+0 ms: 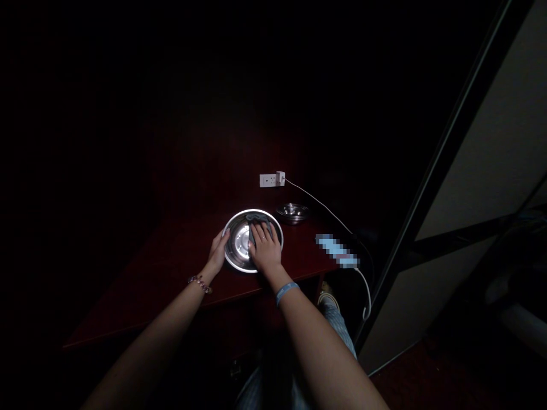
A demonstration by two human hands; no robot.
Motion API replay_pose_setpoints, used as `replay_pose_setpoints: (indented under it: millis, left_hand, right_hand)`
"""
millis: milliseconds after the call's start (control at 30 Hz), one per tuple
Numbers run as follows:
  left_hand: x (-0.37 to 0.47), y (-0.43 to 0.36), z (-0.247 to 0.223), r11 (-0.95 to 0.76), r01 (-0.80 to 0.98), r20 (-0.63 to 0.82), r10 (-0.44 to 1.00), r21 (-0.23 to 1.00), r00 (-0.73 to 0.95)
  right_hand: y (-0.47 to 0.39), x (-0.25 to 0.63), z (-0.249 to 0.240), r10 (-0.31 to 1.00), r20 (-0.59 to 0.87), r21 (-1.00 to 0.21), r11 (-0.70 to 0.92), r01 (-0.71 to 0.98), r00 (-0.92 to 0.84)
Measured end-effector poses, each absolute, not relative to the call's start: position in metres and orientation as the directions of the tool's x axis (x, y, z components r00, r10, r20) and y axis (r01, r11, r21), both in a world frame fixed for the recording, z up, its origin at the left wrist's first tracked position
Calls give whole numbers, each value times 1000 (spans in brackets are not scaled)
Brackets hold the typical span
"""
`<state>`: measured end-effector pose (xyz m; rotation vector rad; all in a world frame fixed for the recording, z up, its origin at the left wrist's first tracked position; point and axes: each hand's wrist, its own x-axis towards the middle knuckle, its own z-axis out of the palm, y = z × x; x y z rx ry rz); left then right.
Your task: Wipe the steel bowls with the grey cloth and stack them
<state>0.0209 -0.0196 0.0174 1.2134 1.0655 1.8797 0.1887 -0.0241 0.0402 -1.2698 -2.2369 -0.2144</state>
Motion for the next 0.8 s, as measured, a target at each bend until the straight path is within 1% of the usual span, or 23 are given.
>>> replay_pose_setpoints:
  millis: [267, 400, 533, 700, 800]
  left_hand:
    - [20, -17, 17, -481, -60, 438, 837, 875, -327]
    - [21, -19, 18, -484, -52, 441, 833, 874, -335]
    - [22, -20, 19, -491, -46, 447, 824, 870, -349]
    - [18, -17, 15, -466, -45, 422, 834, 883, -356]
    - [16, -17, 15, -470, -34, 430, 832, 882, -351]
  right_hand:
    - [-18, 203, 32, 769, 514, -113, 501, 858, -381]
    - [-17, 207, 33, 789, 478, -84, 478, 874, -386]
    - [-21, 205, 33, 828, 417, -47, 431, 901, -374]
    - [-36, 195, 37, 898, 312, -61, 346, 936, -312]
    - [-50, 188, 50, 916, 229, -6, 340, 940, -330]
